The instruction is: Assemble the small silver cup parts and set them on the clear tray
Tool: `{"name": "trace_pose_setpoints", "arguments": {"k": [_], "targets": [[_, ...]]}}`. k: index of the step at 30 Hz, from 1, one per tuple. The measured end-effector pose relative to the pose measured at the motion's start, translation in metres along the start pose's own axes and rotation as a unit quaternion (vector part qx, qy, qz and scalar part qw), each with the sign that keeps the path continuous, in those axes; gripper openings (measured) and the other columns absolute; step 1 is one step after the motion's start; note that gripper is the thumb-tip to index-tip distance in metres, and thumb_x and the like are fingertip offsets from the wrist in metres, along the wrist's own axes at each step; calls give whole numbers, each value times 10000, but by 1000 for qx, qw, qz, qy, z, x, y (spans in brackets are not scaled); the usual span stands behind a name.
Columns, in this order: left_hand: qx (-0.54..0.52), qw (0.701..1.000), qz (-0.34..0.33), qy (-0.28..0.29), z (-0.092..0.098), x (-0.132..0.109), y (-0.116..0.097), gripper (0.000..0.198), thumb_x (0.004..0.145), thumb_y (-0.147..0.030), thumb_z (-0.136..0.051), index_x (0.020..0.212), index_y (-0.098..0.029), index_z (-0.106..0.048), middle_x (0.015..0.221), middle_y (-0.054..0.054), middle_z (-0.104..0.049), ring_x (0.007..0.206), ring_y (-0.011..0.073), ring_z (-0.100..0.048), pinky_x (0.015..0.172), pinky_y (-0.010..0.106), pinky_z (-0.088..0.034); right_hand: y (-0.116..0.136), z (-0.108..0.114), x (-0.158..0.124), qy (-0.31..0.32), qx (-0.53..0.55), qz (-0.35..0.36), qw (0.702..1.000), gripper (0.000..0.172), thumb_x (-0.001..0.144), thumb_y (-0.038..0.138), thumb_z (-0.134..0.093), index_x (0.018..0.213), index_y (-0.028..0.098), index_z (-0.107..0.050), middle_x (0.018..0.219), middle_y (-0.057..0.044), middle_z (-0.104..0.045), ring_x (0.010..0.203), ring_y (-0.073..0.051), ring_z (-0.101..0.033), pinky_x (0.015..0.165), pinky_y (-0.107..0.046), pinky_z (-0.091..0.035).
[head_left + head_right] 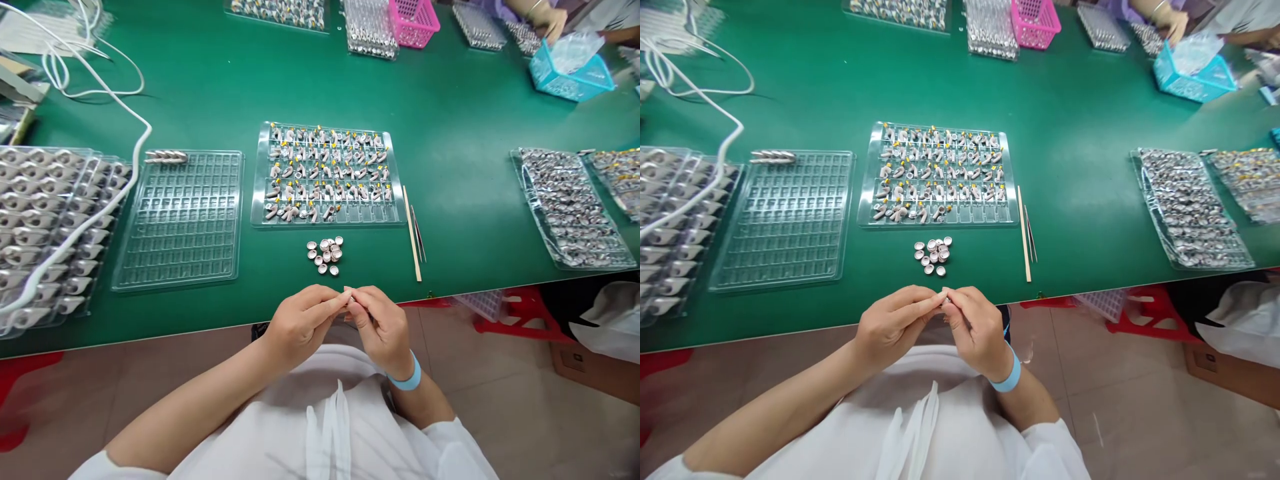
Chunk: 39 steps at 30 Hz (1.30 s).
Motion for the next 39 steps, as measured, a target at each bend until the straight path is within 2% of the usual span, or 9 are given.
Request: {"name": "trace_pose_setpoints", "arguments": {"k": [4,13,18,22,25,28,30,34,39], "targets": [[-5,1000,10,-21,2,0,-1,392,895,-10,-586,1241,-190,-632,918,76,-736,798,147,-690,702,248,-581,7,0,0,3,-14,25,1000,300,962,145,-509,1229,196,-637,1042,-111,-694,923,-196,-680,711,-307,-622],[31,998,44,-25,2,-4,-7,318,913,-46,-594,1170,-219,-665,907,60,-740,773,132,-697,679,225,-583,4,-1,-3,-10,18,-10,1000,262,956,166,-530,1178,222,-656,1009,-86,-697,862,-184,-684,701,-312,-617],[4,999,38,-12,2,-4,-9,335,918,-33,-569,1185,-210,-669,922,74,-743,786,135,-699,668,221,-589,8,2,-5,-36,-11,42,998,307,944,122,-529,1209,210,-657,1018,-101,-712,871,-194,-688,727,-327,-607],[-74,995,73,-5,7,1,-4,239,919,-98,-614,1101,-210,-721,879,62,-775,755,144,-735,667,218,-611,14,5,-4,-26,-43,87,995,352,954,133,-505,1276,209,-624,990,-108,-712,870,-207,-688,727,-339,-605],[-147,973,175,21,7,4,8,133,874,-162,-699,998,-171,-746,831,56,-790,697,165,-753,650,225,-634,15,5,-5,-7,-53,106,993,356,959,155,-508,1295,206,-611,950,-105,-703,816,-202,-678,692,-337,-598],[-245,925,288,44,3,2,18,134,802,-223,-783,897,-140,-738,795,62,-780,660,181,-749,614,241,-645,15,4,-5,4,-50,114,992,365,956,160,-518,1310,211,-595,942,-104,-692,779,-195,-658,654,-332,-583],[-303,894,327,48,0,-1,21,194,763,-238,-818,912,-142,-736,769,55,-766,654,180,-741,603,248,-646,16,3,-5,8,-46,129,991,380,955,153,-517,1325,212,-577,921,-100,-684,766,-194,-646,637,-329,-573],[-368,858,353,60,-5,-6,25,352,769,-230,-816,1104,-165,-729,744,42,-763,656,178,-742,627,273,-658,21,2,-6,15,-49,170,984,409,953,137,-502,1357,187,-540,850,-88,-665,709,-186,-616,594,-312,-547],[-388,859,323,84,-7,-6,23,275,838,-242,-756,1103,-165,-753,801,68,-796,688,207,-765,672,303,-673,24,4,-7,11,-73,181,981,431,949,132,-501,1375,196,-509,826,-73,-655,685,-177,-602,583,-304,-538]]}}
Point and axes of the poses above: each hand's wrist, its own x-axis towards the middle knuckle, its own z-axis out of the back of the hand, y = z × x, the point moved 6 cm from there along x, towards the middle knuckle
